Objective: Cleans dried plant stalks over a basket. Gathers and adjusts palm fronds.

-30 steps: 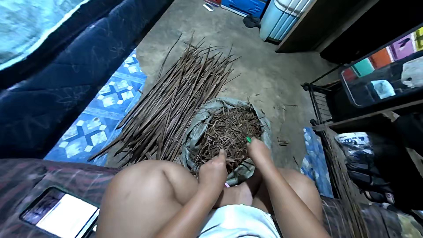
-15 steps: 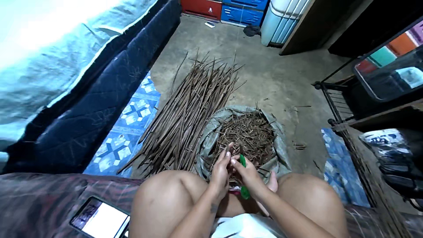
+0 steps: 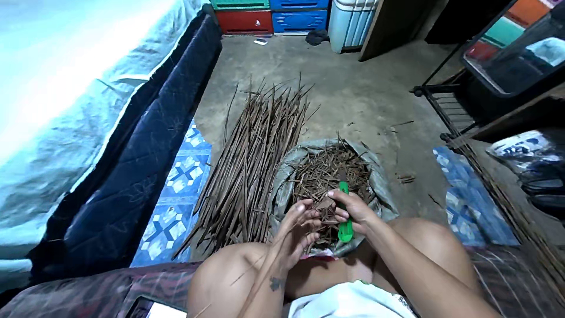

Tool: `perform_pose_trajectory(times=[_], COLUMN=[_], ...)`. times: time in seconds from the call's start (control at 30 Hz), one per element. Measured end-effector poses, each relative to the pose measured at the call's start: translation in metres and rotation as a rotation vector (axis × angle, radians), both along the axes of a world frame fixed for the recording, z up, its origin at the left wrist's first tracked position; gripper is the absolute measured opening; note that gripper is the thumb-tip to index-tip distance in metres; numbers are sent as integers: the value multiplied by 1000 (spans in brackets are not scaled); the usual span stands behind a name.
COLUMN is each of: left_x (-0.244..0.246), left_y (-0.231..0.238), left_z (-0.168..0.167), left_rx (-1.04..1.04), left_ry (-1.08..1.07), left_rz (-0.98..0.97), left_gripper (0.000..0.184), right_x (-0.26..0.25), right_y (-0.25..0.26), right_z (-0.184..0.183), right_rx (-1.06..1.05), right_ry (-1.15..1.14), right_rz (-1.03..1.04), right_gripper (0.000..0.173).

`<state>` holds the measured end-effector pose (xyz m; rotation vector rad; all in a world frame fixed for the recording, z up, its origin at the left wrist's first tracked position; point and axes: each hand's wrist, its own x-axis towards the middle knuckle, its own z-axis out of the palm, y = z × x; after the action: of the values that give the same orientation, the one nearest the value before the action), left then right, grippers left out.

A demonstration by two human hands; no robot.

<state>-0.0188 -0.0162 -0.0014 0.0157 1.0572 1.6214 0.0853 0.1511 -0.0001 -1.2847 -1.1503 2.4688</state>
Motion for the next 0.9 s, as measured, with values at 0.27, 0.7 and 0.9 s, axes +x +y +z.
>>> perform_pose_trajectory(times=[0.27, 0.7, 0.9], left_x=[4, -1, 2], left_y=[3, -2, -5], left_z=[0, -3, -2], left_rx=[-182, -6, 87], left_ry=[116, -415, -548], left_rz=[-175, -44, -63], left_gripper=[38, 44, 49], right_x=[-7, -22, -19], right_y=[-2, -12, -22], right_z=[-7, 15, 14], right_rx=[813, 986, 951], right_ry=[-234, -738, -735], right_rz=[32, 777, 833], right_gripper=[32, 31, 31])
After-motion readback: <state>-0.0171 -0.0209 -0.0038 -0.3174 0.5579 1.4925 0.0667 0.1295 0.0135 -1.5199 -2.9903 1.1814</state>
